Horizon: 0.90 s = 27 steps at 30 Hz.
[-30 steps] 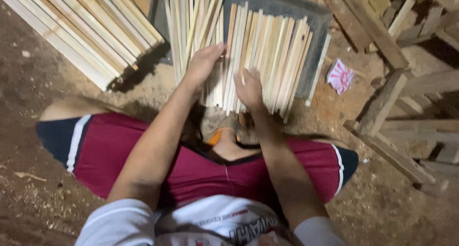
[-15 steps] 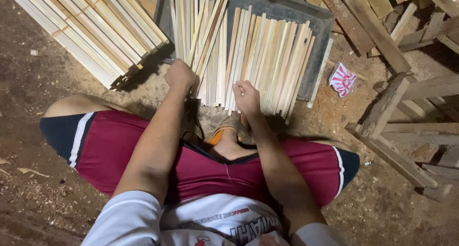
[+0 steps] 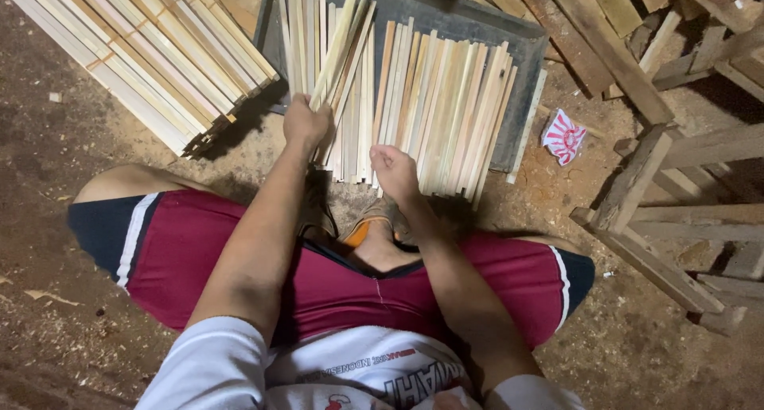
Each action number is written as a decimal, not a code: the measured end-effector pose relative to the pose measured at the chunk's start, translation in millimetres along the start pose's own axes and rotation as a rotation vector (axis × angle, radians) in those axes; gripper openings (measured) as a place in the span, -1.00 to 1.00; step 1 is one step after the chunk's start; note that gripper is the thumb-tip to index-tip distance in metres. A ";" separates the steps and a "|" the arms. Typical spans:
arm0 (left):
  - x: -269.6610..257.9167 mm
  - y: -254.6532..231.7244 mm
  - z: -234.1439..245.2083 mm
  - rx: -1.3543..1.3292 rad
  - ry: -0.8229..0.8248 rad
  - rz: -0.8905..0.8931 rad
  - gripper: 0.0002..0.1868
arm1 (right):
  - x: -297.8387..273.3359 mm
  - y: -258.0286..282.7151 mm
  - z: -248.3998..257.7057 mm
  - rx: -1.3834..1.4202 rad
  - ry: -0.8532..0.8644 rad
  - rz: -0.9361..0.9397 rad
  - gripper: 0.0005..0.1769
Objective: The person sits cross-legged on the floor and repeatedly picks up thin wooden sticks from a tray, inspects them by hand, and places them into a growing stack to the left. The process continues throughout the clip with no tools used.
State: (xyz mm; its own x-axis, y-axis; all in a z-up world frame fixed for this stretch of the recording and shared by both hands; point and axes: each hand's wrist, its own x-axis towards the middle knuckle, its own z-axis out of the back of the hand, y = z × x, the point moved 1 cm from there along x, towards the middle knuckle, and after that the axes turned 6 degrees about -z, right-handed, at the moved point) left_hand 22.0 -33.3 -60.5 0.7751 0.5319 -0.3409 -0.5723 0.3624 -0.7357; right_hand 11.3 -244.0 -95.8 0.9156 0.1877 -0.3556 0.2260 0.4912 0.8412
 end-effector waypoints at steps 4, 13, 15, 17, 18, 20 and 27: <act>14.1 13.3 -13.0 0.079 0.052 0.021 -0.45 | 6.2 -18.1 -2.2 -0.011 -0.011 -0.016 -0.75; 24.2 14.0 -14.6 0.043 0.053 -0.036 -0.54 | 1.9 1.7 -0.6 0.142 0.006 -0.011 -0.73; 19.5 8.3 -23.2 -0.269 0.188 -0.022 -0.61 | -10.8 34.1 4.2 0.363 0.044 -0.017 -0.61; -22.6 -33.8 -16.2 -0.425 0.235 -0.005 -0.69 | -16.6 53.9 9.7 0.415 0.051 -0.013 -0.56; -45.0 -52.7 -11.8 -0.586 0.271 0.024 -0.76 | -20.5 63.5 11.2 0.462 0.072 -0.011 -0.51; -67.9 -68.3 -10.5 -0.626 0.262 0.004 -0.71 | -26.4 64.9 12.3 0.433 0.017 0.001 -0.51; -56.4 -69.8 -41.3 -0.893 0.208 -0.077 -0.71 | -20.8 46.3 18.3 0.478 -0.134 0.291 -0.74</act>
State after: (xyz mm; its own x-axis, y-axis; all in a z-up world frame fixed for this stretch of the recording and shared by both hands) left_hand 29.3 -120.2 -14.1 0.8844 0.3513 -0.3073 -0.1651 -0.3803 -0.9100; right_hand 8.8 -240.7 -42.0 0.9897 0.1331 -0.0530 0.0548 -0.0099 0.9984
